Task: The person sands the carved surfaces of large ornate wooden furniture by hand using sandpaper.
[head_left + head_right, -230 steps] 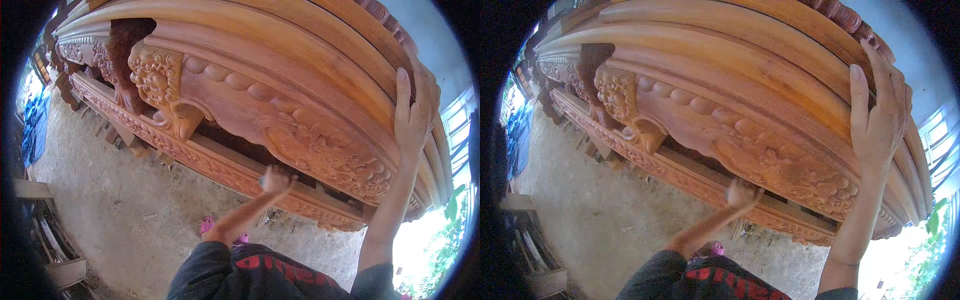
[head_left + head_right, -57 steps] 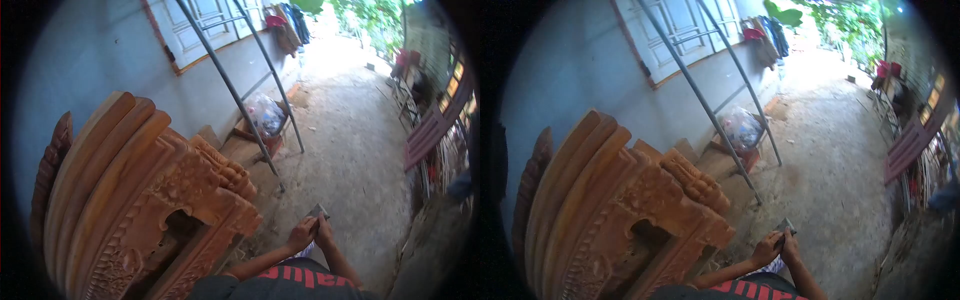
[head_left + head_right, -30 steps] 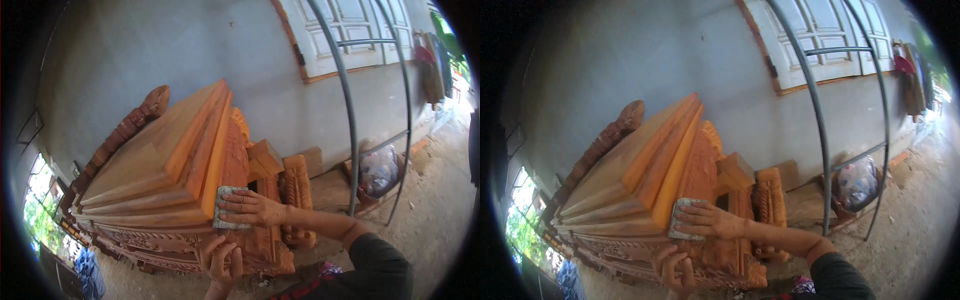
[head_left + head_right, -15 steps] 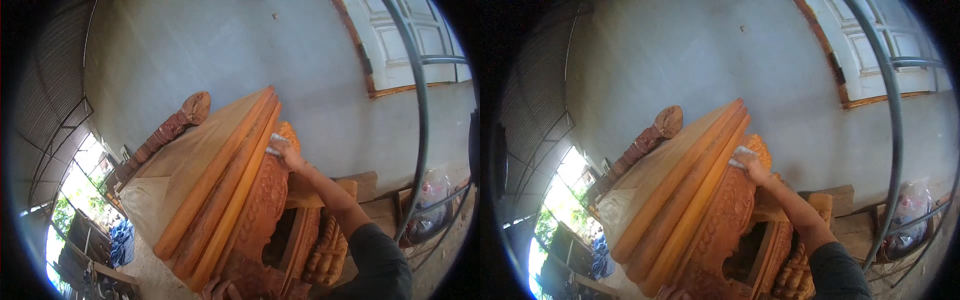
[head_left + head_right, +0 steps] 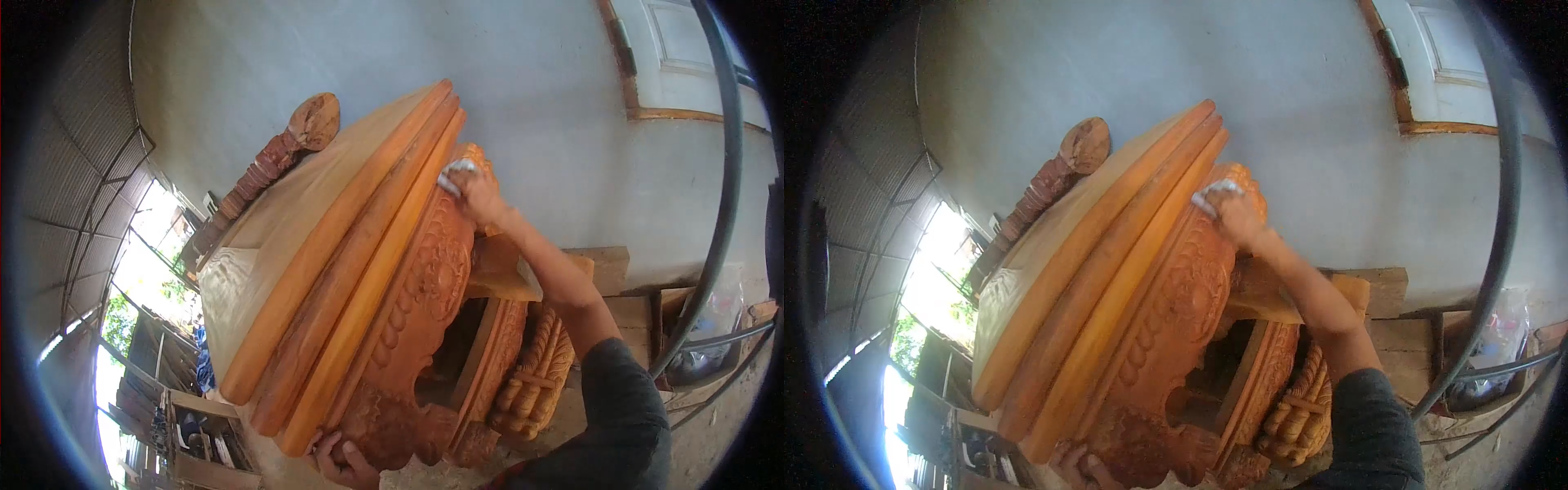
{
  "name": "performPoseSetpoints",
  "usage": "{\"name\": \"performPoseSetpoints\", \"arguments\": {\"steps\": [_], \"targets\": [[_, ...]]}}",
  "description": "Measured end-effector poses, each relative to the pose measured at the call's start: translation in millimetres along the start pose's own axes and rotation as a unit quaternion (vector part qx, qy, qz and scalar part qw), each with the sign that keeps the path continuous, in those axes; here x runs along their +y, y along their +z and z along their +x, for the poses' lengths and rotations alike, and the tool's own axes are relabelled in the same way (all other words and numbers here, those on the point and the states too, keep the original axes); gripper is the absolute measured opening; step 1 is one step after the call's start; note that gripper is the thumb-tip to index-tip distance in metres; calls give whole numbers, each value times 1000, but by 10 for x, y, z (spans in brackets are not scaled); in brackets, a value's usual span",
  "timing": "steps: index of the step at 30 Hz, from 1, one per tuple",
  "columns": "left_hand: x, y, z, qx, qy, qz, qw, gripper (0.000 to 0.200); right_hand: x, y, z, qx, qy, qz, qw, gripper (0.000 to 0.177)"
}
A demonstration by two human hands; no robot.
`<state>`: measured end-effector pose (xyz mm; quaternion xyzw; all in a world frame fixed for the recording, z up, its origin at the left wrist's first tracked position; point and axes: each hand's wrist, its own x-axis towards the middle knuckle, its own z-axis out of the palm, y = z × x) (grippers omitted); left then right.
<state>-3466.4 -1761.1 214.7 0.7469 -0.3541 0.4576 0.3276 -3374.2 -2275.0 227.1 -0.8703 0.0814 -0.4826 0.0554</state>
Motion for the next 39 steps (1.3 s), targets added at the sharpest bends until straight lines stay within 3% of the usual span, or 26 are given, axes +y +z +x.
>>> {"name": "performPoseSetpoints", "arguments": {"steps": [2,4,6,9,11,14,15,18,20,24,27,31,33,35,37,39], "targets": [[-50,-2,-41,7,-46,-33,998,24,-570,-142,-331,3,2,80,997,56],[-59,0,-89,14,-94,-70,993,24,-1335,-534,-654,9,-92,57,994,60],[-32,-3,-84,2,-128,-148,981,25,-1877,-648,-991,36,-142,182,972,63],[-33,-18,-69,9,-52,-122,991,19,-2393,-862,-1287,-7,-183,241,953,60],[-64,-60,-43,4,-31,-107,994,19,-2701,-961,-1310,171,-138,321,921,55],[-63,-100,1,2,-6,-97,995,19,-3166,-1078,-1045,233,-153,292,915,56],[-68,-111,-7,4,-1,-99,995,18,-3271,-1036,-998,153,-180,284,929,56],[-111,-62,-45,21,-30,-148,988,19,-3476,-1065,-940,143,-207,236,939,62],[-133,-31,-22,43,-21,-147,988,19,-3243,-990,-756,131,-245,211,937,72],[-97,-91,19,40,-21,-125,991,18,-2641,-883,-221,142,-54,214,965,69],[-121,-59,14,50,-25,-148,987,17,-2061,-766,336,159,71,248,953,60],[-103,-120,36,50,-17,-135,989,17,-2114,-866,542,166,168,325,916,56],[-131,-71,1,56,-21,-152,987,17,-2581,-943,293,171,108,264,943,54],[-23,-174,87,57,-10,-136,989,16,-3146,-1051,-77,179,-8,224,958,56],[10,-182,89,54,2,-121,991,15,-3720,-1300,-480,156,-115,226,955,55],[-61,-109,4,56,-21,-113,992,14,-3840,-1223,-634,148,-153,240,947,57]]}}
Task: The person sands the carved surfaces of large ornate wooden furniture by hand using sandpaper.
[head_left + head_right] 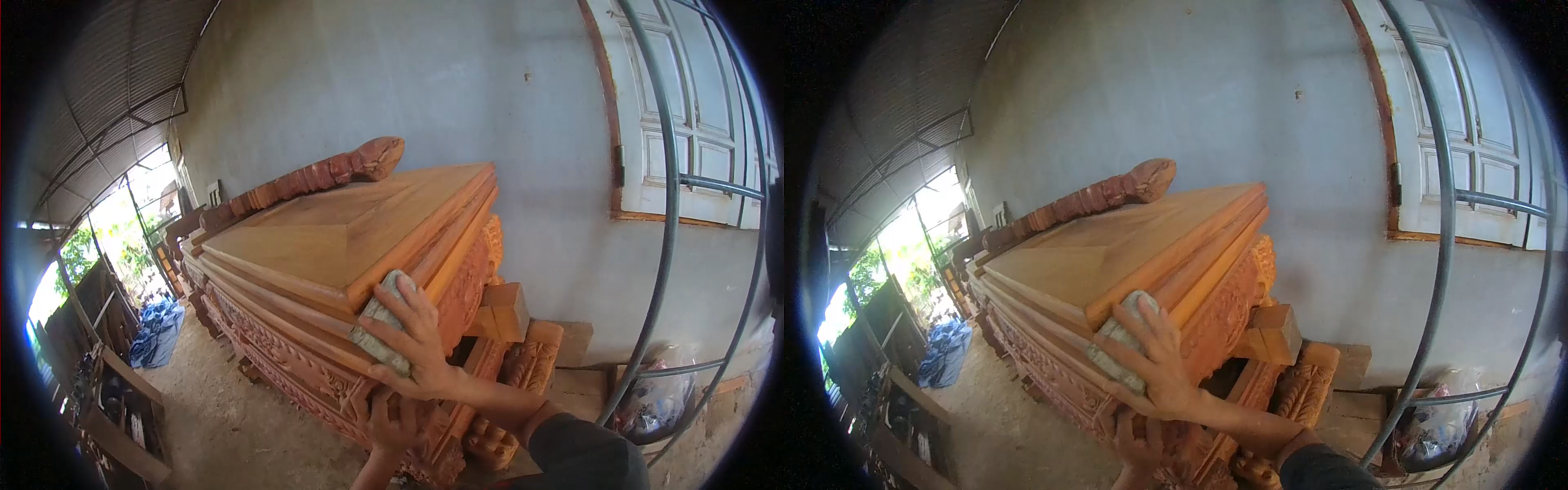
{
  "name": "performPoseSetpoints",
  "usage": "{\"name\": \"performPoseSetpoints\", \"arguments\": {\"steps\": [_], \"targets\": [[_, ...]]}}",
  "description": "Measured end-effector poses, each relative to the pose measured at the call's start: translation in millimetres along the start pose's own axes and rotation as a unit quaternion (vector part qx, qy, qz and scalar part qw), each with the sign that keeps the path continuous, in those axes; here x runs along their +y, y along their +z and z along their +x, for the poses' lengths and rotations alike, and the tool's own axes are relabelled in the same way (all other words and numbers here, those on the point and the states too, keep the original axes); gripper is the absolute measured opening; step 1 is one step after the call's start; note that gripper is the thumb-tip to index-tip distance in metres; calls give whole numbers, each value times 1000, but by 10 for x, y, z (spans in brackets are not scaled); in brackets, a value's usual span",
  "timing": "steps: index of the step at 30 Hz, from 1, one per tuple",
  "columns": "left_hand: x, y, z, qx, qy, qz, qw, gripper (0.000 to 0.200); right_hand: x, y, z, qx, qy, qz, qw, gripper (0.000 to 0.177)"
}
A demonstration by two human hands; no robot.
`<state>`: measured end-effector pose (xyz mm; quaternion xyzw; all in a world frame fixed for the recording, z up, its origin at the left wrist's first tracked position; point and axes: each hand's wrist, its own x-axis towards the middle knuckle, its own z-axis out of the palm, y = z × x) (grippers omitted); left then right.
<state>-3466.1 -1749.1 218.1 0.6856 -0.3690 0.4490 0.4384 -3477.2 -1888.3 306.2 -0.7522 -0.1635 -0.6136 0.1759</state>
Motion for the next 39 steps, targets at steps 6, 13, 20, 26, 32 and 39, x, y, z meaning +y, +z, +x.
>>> {"name": "performPoseSetpoints", "arguments": {"steps": [6,13,20,26,32,39], "targets": [[-68,-59,234,38,123,3,992,18,949,-244,176,-45,-2,-33,998,58],[231,153,1054,34,95,74,992,13,2851,-614,450,4,180,-33,983,54],[53,130,1071,68,224,130,964,10,4475,-722,717,67,295,-67,951,58],[45,41,1105,7,200,74,977,6,5141,-761,775,136,395,-12,908,59],[-1,117,1006,55,176,95,978,5,5047,-694,693,181,402,38,897,55],[-80,214,873,85,150,68,983,15,3649,-292,206,199,316,9,928,53]]}}
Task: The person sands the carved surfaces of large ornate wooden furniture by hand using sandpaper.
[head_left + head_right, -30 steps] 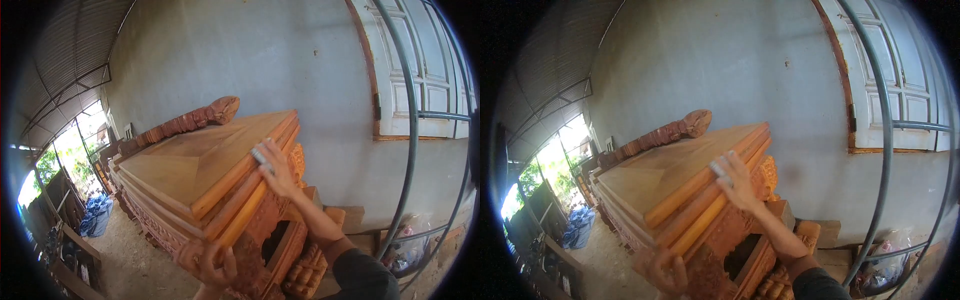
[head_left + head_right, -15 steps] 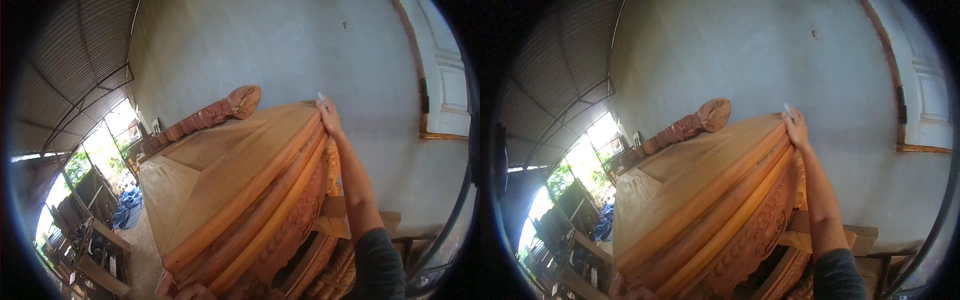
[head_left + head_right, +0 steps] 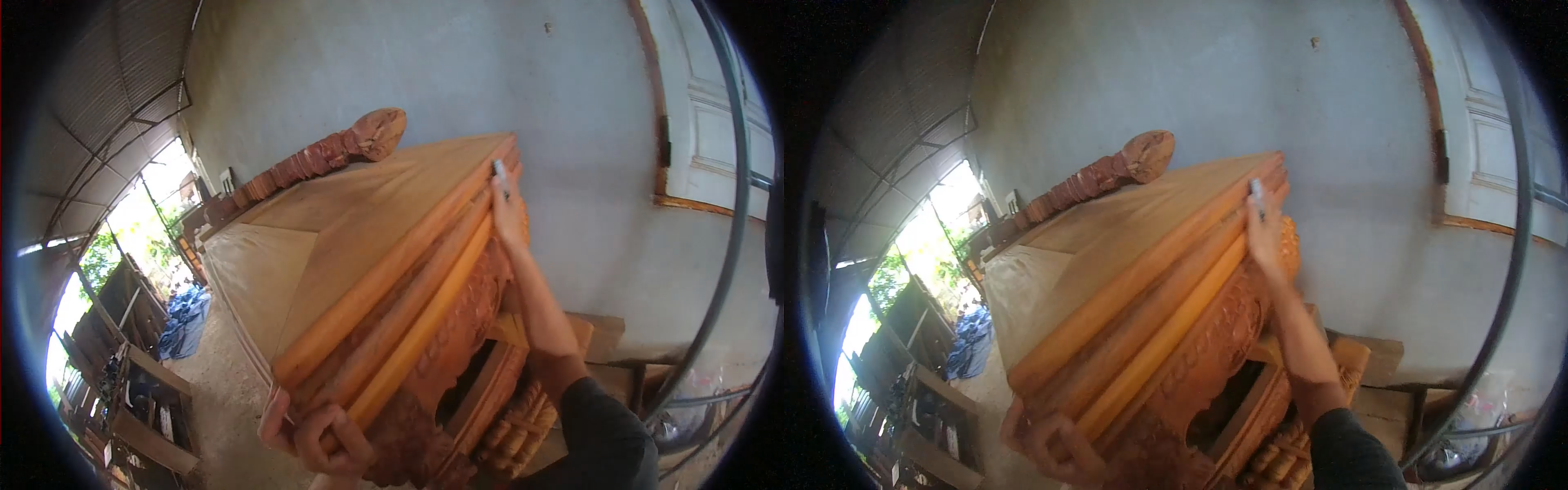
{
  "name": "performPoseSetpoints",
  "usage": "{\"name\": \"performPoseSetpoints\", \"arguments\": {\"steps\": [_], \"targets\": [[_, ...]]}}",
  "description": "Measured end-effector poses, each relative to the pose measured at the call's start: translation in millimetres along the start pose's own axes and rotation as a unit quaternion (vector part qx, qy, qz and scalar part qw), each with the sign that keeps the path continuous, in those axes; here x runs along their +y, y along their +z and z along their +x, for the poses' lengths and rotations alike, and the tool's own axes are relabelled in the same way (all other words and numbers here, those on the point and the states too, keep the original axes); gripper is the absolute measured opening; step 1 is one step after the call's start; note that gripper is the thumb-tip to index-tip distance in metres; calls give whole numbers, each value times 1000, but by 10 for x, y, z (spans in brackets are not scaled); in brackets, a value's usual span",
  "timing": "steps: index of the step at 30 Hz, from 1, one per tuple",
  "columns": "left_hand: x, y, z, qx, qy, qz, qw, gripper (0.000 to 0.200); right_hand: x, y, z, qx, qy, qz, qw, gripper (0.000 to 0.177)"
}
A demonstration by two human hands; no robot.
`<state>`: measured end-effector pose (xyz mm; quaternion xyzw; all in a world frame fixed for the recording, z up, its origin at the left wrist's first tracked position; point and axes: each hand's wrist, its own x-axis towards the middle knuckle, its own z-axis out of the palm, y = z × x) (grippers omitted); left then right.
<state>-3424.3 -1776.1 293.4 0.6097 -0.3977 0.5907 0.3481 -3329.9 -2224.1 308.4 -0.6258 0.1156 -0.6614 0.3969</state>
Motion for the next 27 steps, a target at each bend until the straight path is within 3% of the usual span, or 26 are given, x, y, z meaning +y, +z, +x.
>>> {"name": "performPoseSetpoints", "arguments": {"steps": [3,8,12,16,17,18,25,27], "targets": [[72,33,23,11,-61,-64,996,12,-639,7,-853,-17,21,28,999,52],[114,-19,91,3,-71,-112,991,18,-2066,-165,-2249,-89,-142,2,986,56],[120,-37,103,9,-80,-169,982,23,-2487,-265,-2696,-151,-224,29,962,67],[118,-36,73,-1,-101,-172,980,24,-2140,-274,-2361,-162,-239,-1,957,63],[125,-59,100,-9,-69,-114,991,26,-2013,-271,-2210,-161,-232,-12,959,62],[128,-75,119,-18,-37,-54,998,27,-1862,-255,-1998,-144,-214,-18,966,60],[138,10,76,1,-30,-23,999,24,-404,-78,-228,-60,-62,-42,995,56],[216,14,31,-10,-126,-86,988,34,-111,-78,205,-55,-21,-55,997,58]]}}
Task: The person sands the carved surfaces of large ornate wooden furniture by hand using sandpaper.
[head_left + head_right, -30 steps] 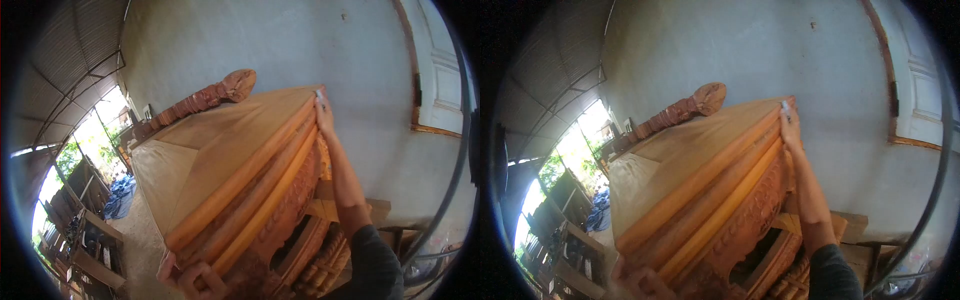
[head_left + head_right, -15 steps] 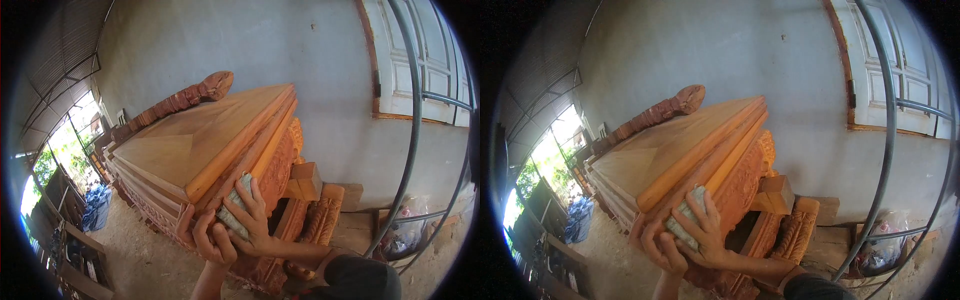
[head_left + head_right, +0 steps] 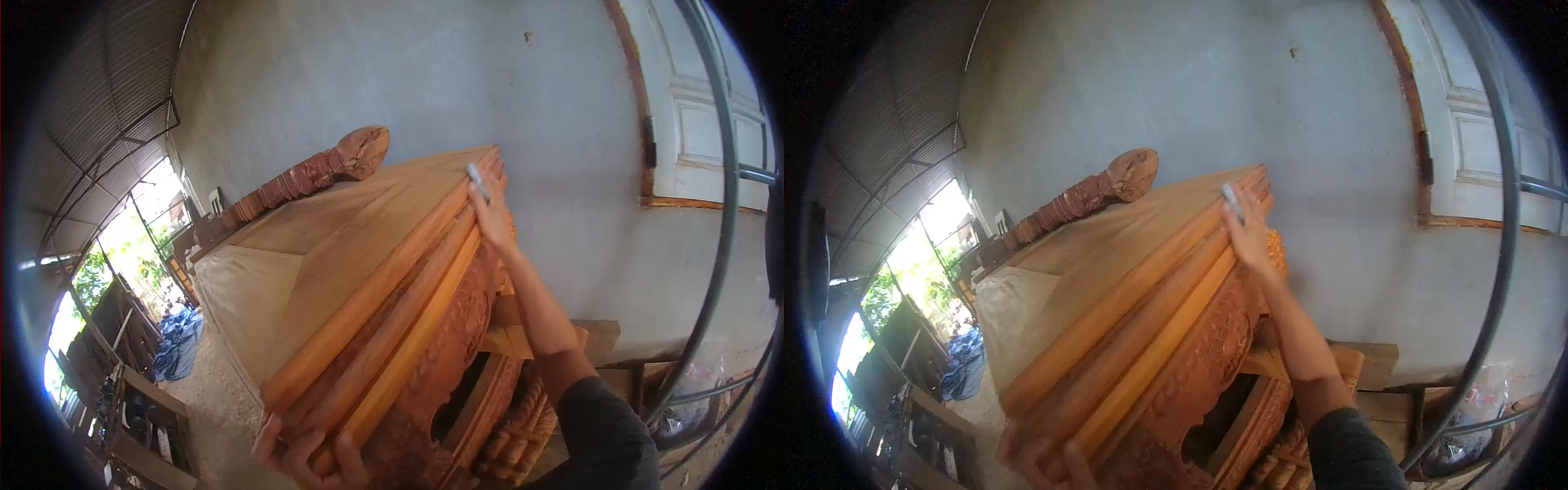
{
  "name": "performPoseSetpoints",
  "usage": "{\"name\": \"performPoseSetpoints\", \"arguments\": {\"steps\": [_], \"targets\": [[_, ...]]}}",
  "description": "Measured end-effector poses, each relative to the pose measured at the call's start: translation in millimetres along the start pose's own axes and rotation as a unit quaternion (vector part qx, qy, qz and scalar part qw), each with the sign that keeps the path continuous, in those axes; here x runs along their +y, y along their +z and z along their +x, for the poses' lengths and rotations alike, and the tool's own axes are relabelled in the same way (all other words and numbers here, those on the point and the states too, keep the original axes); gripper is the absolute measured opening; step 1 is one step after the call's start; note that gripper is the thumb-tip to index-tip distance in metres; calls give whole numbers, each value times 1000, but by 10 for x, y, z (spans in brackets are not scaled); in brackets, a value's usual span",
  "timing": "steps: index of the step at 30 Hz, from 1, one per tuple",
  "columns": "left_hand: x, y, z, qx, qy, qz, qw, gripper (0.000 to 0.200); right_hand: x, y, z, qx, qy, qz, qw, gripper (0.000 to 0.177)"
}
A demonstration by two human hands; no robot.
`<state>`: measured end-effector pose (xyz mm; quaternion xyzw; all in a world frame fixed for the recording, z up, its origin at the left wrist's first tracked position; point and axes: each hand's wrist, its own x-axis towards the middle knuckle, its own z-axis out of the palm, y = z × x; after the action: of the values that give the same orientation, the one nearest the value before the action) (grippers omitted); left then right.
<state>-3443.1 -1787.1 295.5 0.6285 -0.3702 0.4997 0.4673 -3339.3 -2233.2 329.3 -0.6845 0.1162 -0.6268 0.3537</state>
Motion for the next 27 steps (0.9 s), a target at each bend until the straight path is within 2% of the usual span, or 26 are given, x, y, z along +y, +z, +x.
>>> {"name": "performPoseSetpoints", "arguments": {"steps": [1,5,7,9,11,12,13,15,17,18,20,22,23,25,26,27], "targets": [[-21,-27,11,-10,16,25,1000,30,98,-32,183,-1,23,-11,1000,59],[-88,-224,168,-116,137,153,972,15,1129,83,904,21,22,42,999,58],[-42,-326,246,-173,156,194,953,9,1337,72,1082,20,43,77,996,58],[-46,-345,288,-191,167,225,941,10,1391,45,1066,20,69,109,991,58],[-169,-314,199,-131,186,226,947,9,1268,-14,1033,15,140,232,963,64],[-240,-279,146,-62,205,220,952,8,1297,7,1043,36,175,206,962,60],[-289,-248,105,-68,204,222,951,8,1352,45,1046,34,181,206,961,60],[-390,-181,29,-18,168,162,972,11,1454,115,968,71,206,189,957,62],[-442,-132,-50,29,125,95,987,16,1433,117,740,72,186,160,967,64],[-430,-132,-89,52,99,62,992,19,1326,111,555,86,143,135,977,65],[-316,19,-15,61,66,39,995,16,832,107,72,131,89,106,982,61],[-183,-37,23,71,28,25,997,14,477,30,-392,93,84,115,985,57],[-112,-163,58,5,58,137,989,13,357,20,-610,64,66,136,986,53],[-71,-229,71,-66,84,245,964,13,391,169,-1117,47,82,164,982,47],[-129,-159,56,-39,83,182,979,12,423,260,-1437,77,-7,-53,996,45],[-157,-129,56,-10,84,116,990,11,116,192,-1694,76,-20,-33,996,43]]}}
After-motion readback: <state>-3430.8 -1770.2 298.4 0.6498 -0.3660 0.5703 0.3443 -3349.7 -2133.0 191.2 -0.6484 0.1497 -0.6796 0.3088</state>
